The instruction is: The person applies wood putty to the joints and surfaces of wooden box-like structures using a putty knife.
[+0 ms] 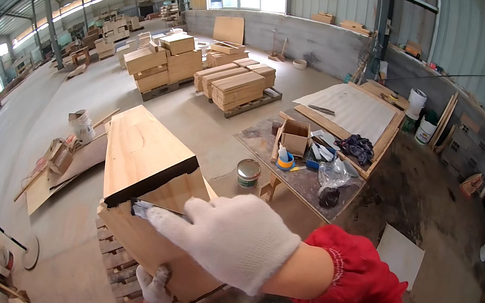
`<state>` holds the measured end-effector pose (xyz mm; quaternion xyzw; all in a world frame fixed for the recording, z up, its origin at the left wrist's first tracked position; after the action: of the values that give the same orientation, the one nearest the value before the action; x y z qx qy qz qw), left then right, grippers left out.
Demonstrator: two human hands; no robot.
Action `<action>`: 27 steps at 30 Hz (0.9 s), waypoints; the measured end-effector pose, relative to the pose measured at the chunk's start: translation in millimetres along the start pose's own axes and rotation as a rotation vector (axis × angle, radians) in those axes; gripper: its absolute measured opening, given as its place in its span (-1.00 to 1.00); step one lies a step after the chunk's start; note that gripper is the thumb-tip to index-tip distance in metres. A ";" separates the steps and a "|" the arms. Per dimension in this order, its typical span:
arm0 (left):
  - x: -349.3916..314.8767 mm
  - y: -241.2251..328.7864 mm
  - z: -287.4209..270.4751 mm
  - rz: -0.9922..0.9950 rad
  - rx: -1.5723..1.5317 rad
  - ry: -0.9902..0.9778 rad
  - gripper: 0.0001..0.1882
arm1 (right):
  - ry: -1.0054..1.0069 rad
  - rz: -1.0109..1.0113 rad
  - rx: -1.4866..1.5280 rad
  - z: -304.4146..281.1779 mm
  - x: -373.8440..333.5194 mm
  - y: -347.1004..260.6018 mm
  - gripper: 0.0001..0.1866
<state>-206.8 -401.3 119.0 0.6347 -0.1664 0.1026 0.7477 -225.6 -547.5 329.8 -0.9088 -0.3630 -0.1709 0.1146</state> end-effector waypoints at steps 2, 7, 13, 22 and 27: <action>0.9 -1.6 0.2 -0.005 -0.005 -0.070 -0.66 | -0.003 0.029 -0.092 -1.7 2.1 4.2 -0.57; -2.2 -3.0 -13.3 -0.075 0.019 0.172 -0.64 | 0.032 0.234 -0.075 -24.7 -24.5 69.5 -0.58; -7.3 -1.1 -17.5 -0.088 0.031 0.143 -0.72 | 0.136 0.321 0.175 -15.8 -44.6 87.5 -0.63; -59.1 -29.8 -53.5 -0.093 0.168 0.033 -0.56 | 0.364 0.412 0.907 32.1 -51.6 121.5 -0.51; -112.2 -68.4 -72.0 -0.336 0.000 0.047 -0.54 | 0.306 0.688 1.586 128.9 -65.9 134.2 -0.44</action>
<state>-276.9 -335.9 3.9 0.6511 -0.0402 -0.0092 0.7579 -147.2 -640.8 174.6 -0.5874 -0.0615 0.0557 0.8050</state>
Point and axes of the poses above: each hand's wrist, its own x-axis towards the middle knuckle, its own z-axis out of the palm, y = z × x, the point moved 9 cm from there along x, towards the middle knuckle, and after that the axes turned 10 degrees about x, right-handed, at the moved point
